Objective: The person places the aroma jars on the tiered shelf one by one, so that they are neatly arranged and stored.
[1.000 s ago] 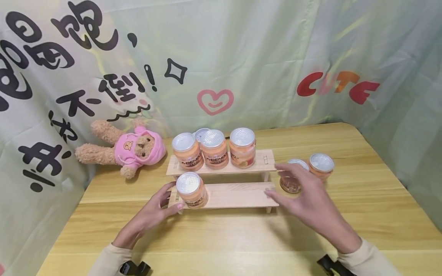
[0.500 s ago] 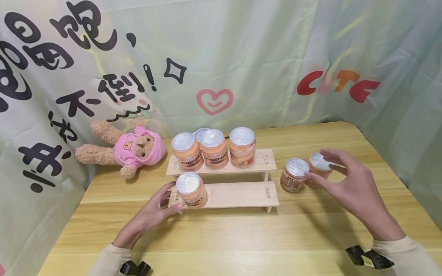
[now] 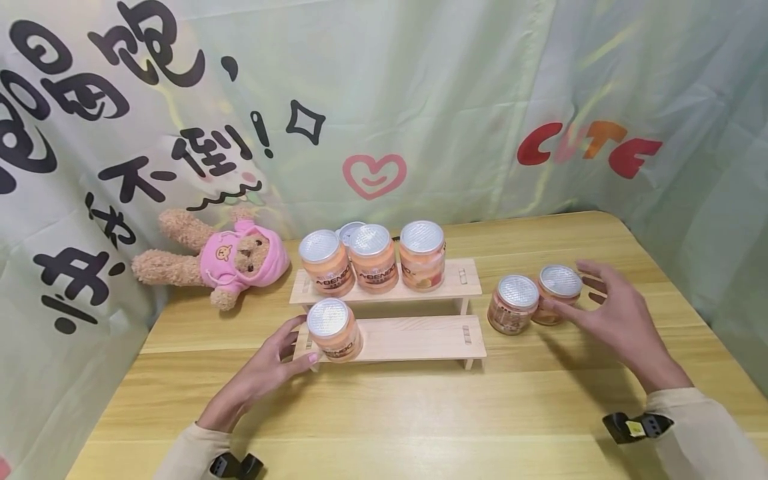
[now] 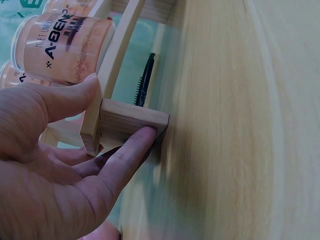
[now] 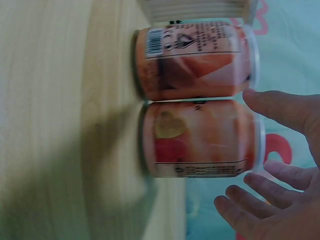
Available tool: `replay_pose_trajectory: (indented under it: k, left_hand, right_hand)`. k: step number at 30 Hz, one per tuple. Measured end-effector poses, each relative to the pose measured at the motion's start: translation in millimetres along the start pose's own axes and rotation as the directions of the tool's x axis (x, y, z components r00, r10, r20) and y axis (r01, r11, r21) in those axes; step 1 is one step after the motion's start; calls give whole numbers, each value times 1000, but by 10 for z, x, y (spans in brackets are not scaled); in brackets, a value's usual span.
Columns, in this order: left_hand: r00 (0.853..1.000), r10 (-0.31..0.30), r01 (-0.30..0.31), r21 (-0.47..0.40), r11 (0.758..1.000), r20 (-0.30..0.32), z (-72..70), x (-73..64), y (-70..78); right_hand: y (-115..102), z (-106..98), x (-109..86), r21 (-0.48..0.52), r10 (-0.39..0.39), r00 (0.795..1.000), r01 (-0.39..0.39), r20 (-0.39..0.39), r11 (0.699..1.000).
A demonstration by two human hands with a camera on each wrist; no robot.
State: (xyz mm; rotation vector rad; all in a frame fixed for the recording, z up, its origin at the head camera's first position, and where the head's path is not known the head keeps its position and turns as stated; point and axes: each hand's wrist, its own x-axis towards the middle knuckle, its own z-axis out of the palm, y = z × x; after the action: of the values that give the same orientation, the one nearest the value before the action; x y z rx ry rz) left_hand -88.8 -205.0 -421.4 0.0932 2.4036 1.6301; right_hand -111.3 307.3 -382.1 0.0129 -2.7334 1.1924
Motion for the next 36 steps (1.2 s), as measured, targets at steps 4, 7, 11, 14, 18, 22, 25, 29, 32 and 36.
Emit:
replay_pose_trajectory:
  k: [4,7,11,14,18,22,25,29,32,36]
  left_hand:
    - [1000,1,-1,8,1000,-8,5,-7,-4]
    - [1000,0,0,10,1000,-8,6,-8,-4]
    - [1000,-4,4,2,1000,-5,8,-2,-2]
    - [1000,-11,12,5,1000,-7,9,-2,1]
    - [1000,-16,16,11,1000,-10,7,-7,6]
    - [1000,-9,9,3,1000,-6,4,-9,7]
    - [1000,-5,5,1,1000,-4,2,-8,7]
    - [1000,-10,10,6,1000,-9,0,-6,8]
    - [1000,-17,17,6,1000,-10,-2,-4,9]
    - [1000,-21,21,15,1000,-9,-4,-5,11]
  right_hand:
    - [86,50,29,33,-12,1000,11,26,999]
    - [124,87,43,53,-22,999,20,37,998]
    - [141,122,46,77,-27,999,24,30,997]
    - [138,126,30,55,-6,1000,5,21,998]
    - [140,117,-9,23,24,1000,-24,17,999]
    - [155,106,-63,33,8,1000,-7,-10,999]
    - [182,100,-102,37,-12,999,14,-44,999]
    - [186,77,-163,22,-10,998,11,-61,1000]
    - [147,40,-231,16,13,998,-12,-58,1000]
    - [53,-14,-330,17,22,998,-21,-65,1000]
